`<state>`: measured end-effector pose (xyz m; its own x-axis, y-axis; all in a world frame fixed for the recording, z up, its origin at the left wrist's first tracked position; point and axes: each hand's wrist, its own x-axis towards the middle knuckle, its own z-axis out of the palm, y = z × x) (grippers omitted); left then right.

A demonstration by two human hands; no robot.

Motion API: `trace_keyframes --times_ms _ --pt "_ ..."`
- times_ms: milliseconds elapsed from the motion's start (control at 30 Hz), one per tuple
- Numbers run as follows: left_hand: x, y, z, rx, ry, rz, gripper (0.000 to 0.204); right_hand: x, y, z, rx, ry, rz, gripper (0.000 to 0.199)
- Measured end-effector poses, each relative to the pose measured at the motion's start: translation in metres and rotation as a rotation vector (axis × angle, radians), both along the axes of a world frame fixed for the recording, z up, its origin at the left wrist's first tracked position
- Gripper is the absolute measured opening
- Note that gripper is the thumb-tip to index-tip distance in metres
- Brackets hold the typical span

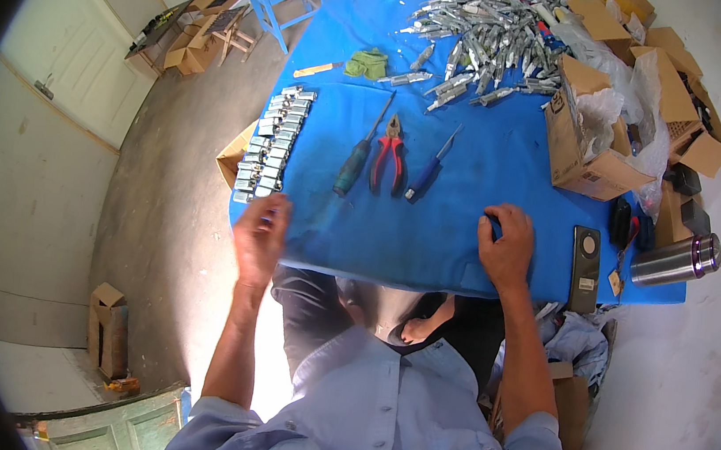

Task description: The person assembles small metal components by hand and using a screwdriver, picking parts from a large pile and a box to join them together on a table.

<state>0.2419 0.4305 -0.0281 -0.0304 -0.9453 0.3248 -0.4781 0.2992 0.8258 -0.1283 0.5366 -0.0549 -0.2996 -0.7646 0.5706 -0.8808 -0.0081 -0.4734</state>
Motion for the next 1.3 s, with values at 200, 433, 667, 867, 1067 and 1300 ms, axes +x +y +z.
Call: trace_keyframes --times_ms 200,433,667,867,1067,1300 --pt "-0.056 0.005 -0.001 -0.174 -0.403 -0.276 0.014 0.000 0.000 -0.004 -0.006 -0.027 -0.017 0.011" --pt "-0.062 -0.013 -0.016 -0.190 -0.551 -0.309 0.012 0.001 -0.003 -0.007 -0.028 -0.070 -0.033 0.010" --pt "-0.069 -0.018 -0.019 -0.127 -0.565 -0.330 0.005 -0.015 -0.004 -0.021 -0.118 -0.077 0.045 0.009" --pt "-0.047 -0.038 -0.033 -0.212 -0.501 -0.416 0.011 -0.008 0.001 -0.017 -0.141 -0.151 -0.047 0.006" --pt "-0.062 -0.027 0.021 0.214 0.016 -0.379 0.014 -0.004 0.004 -0.017 -0.155 -0.185 -0.094 0.005" --pt "-0.183 0.084 0.077 0.244 0.264 -0.694 0.004 -0.003 0.003 -0.024 -0.162 -0.233 -0.124 0.005"
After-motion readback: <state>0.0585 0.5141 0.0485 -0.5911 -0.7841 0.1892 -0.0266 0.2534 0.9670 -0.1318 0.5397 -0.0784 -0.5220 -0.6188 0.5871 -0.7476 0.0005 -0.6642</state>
